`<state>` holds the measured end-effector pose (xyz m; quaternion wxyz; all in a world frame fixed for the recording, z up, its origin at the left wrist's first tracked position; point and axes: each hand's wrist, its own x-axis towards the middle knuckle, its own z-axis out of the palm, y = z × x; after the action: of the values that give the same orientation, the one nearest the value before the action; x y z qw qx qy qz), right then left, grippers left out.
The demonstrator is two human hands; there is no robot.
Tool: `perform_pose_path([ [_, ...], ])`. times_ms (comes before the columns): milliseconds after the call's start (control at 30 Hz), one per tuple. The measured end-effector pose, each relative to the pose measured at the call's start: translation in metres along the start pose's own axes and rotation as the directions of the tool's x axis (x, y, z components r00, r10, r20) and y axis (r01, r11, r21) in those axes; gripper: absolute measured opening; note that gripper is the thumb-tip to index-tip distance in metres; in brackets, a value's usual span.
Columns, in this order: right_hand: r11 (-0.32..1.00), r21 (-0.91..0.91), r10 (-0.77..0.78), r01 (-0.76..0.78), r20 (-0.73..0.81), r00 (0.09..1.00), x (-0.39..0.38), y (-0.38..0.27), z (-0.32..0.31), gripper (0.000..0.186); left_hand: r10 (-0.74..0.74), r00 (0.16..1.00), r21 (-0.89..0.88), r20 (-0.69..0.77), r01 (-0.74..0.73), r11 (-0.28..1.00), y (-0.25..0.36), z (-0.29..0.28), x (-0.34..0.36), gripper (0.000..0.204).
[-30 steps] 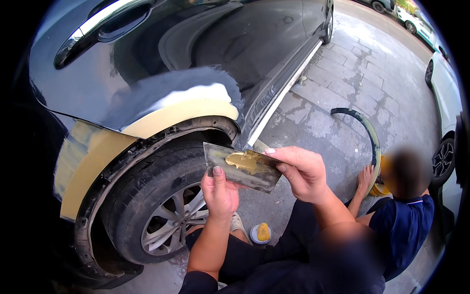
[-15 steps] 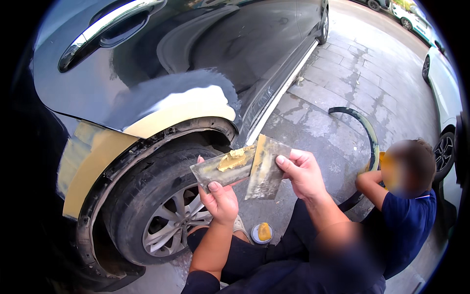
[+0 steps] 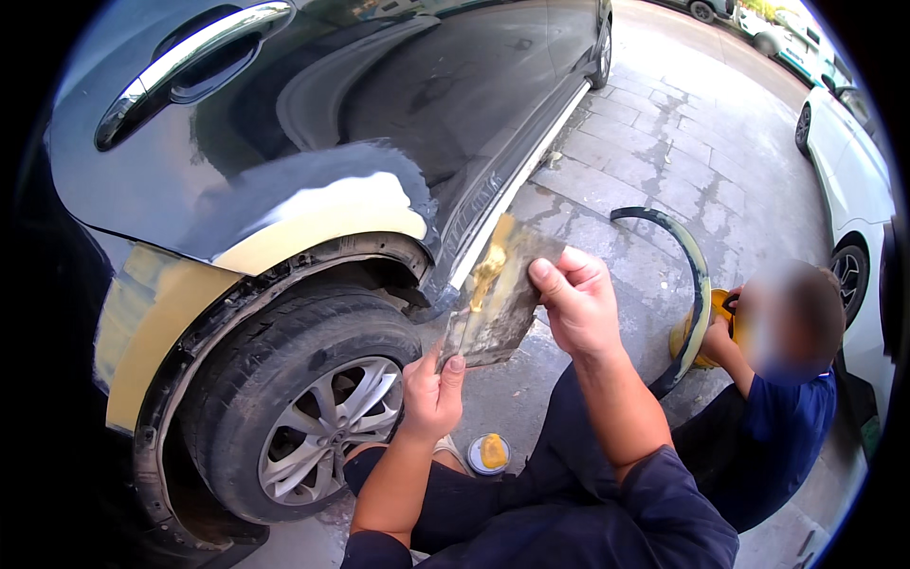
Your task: The person applies yellow body filler to a damaged area on a car's rear wheel arch using a metal spreader. They repeatedly smooth the filler and scrape it off the tool, working on the same section of the vehicle's body panel.
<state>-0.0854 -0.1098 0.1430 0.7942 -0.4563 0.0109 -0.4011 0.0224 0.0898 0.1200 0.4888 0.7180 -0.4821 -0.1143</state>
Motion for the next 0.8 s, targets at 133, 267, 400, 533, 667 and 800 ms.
perform_pose_path([
  [133,0.981,0.002,-0.189,0.194,-0.201,0.961,0.010,-0.024,-0.002,0.019,-0.155,0.970,-0.822,-0.188,-0.069,0.565,-0.001,0.009,0.015,0.029],
  [267,0.866,-0.452,-0.128,0.212,0.209,0.970,-0.006,-0.014,0.006,0.021,-0.162,0.963,-0.820,-0.215,-0.088,0.565,-0.002,0.009,0.025,0.031],
  [400,0.665,-0.650,-0.017,0.367,0.479,0.878,-0.002,-0.022,0.006,0.020,-0.105,0.949,-0.683,-0.298,-0.135,0.718,-0.006,0.005,0.024,0.031],
  [533,0.332,-0.883,-0.132,0.331,0.304,0.943,-0.008,-0.026,0.009,0.027,-0.117,0.905,-0.581,-0.409,-0.159,0.798,-0.005,0.008,0.026,0.033],
  [667,0.041,-0.807,-0.432,0.589,0.517,0.739,-0.031,0.025,0.045,0.043,-0.092,0.883,-0.477,-0.460,-0.158,0.865,-0.004,0.037,0.019,0.037],
  [800,0.135,-0.844,-0.447,0.519,0.416,0.792,-0.034,0.027,0.027,0.041,-0.156,0.893,-0.639,-0.423,-0.171,0.750,-0.002,0.031,0.019,0.041],
])
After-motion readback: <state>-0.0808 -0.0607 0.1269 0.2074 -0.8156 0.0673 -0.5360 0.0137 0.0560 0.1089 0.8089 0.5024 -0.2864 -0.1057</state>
